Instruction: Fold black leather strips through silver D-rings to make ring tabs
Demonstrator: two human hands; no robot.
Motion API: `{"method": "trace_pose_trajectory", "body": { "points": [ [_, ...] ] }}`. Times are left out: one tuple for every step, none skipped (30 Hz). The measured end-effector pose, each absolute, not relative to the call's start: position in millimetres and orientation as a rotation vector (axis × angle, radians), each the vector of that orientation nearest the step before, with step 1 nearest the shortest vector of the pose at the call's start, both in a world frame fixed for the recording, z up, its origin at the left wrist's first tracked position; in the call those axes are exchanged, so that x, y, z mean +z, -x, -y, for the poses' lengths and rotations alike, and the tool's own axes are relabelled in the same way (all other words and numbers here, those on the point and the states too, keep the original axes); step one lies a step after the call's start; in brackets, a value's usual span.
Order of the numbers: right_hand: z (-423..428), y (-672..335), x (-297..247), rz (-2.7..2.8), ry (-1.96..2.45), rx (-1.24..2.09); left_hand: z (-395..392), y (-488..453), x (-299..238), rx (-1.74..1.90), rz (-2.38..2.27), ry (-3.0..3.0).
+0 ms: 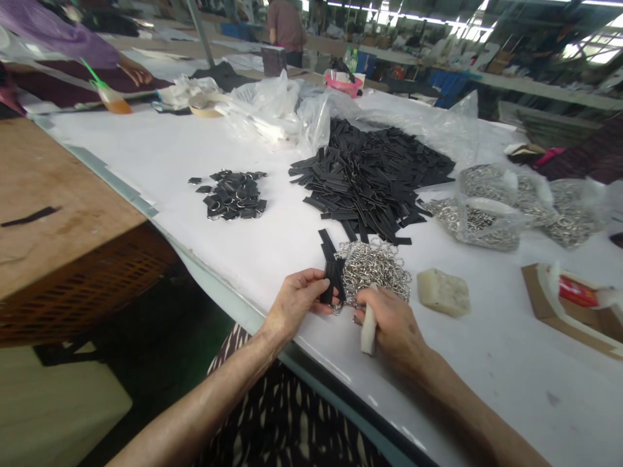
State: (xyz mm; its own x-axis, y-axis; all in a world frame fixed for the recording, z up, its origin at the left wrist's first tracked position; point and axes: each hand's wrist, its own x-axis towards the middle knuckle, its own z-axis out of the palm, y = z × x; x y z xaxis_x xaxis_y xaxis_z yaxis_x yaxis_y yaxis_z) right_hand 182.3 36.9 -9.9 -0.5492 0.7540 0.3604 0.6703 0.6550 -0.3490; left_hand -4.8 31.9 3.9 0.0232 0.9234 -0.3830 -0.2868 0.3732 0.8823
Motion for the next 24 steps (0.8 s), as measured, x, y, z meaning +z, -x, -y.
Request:
{"method": "trace_pose_trajectory", "body": {
  "points": [
    [-36, -179, -13, 2.407, 1.098, 0.201, -32, 4, 4, 1.064, -1.176, -0.698],
    [-35, -177, -15, 2.411, 1.095, 0.176, -31, 4, 4, 1.063, -1.171, -0.698],
    [-34, -175, -18, 2.413, 1.092, 0.149, -31, 3, 4, 1.062, -1.168, -0.699],
    [-33, -174, -19, 2.412, 1.09, 0.122, -31, 3, 4, 1.061, -1.164, -0.7],
    [-33, -173, -21, 2.412, 1.083, 0.099, -30, 3, 4, 1.058, -1.16, -0.701],
    [-33, -173, -21, 2.415, 1.071, 0.078, -30, 3, 3, 1.053, -1.156, -0.7],
    [-33, -172, -22, 2.421, 1.053, 0.059, -30, 2, 2, 1.047, -1.153, -0.698],
    [-33, -172, -22, 2.429, 1.034, 0.04, -29, 2, 1, 1.041, -1.151, -0.695],
    [-34, -171, -22, 2.434, 1.016, 0.023, -29, 2, 1, 1.036, -1.15, -0.692],
    [-34, -171, -22, 2.435, 1.004, 0.009, -29, 1, 0, 1.033, -1.152, -0.689],
    [-35, -170, -22, 2.433, 0.996, -0.001, -28, 1, 0, 1.032, -1.154, -0.686],
    [-35, -170, -22, 2.427, 0.993, -0.004, -28, 0, 0, 1.031, -1.153, -0.682],
    [-35, -170, -22, 2.417, 0.994, -0.001, -27, 0, 1, 1.026, -1.146, -0.677],
    [-35, -171, -21, 2.401, 0.999, 0.009, -26, -1, 2, 1.019, -1.135, -0.669],
    [-35, -172, -19, 2.383, 1.006, 0.022, -25, -1, 3, 1.01, -1.124, -0.657],
    [-35, -174, -18, 2.365, 1.017, 0.032, -25, -2, 4, 0.998, -1.113, -0.643],
    [-34, -177, -15, 2.338, 1.039, 0.062, -24, -3, 5, 0.986, -1.102, -0.627],
    [-34, -179, -12, 2.289, 1.078, 0.116, -23, -3, 6, 0.973, -1.092, -0.612],
    [-34, -182, -9, 2.22, 1.13, 0.193, -22, -4, 7, 0.962, -1.083, -0.597],
    [-34, -184, -6, 2.135, 1.185, 0.284, -22, -5, 8, 0.951, -1.074, -0.585],
    [-33, -186, -2, 2.043, 1.235, 0.378, -21, -7, 9, 0.942, -1.065, -0.578],
    [-33, -187, 1, 1.955, 1.271, 0.461, -20, -8, 10, 0.932, -1.055, -0.575],
    [-33, -188, 5, 1.888, 1.286, 0.521, -19, -9, 11, 0.921, -1.045, -0.573],
    [-33, -189, 8, 1.849, 1.285, 0.552, -19, -10, 12, 0.908, -1.03, -0.575]
  ]
}}
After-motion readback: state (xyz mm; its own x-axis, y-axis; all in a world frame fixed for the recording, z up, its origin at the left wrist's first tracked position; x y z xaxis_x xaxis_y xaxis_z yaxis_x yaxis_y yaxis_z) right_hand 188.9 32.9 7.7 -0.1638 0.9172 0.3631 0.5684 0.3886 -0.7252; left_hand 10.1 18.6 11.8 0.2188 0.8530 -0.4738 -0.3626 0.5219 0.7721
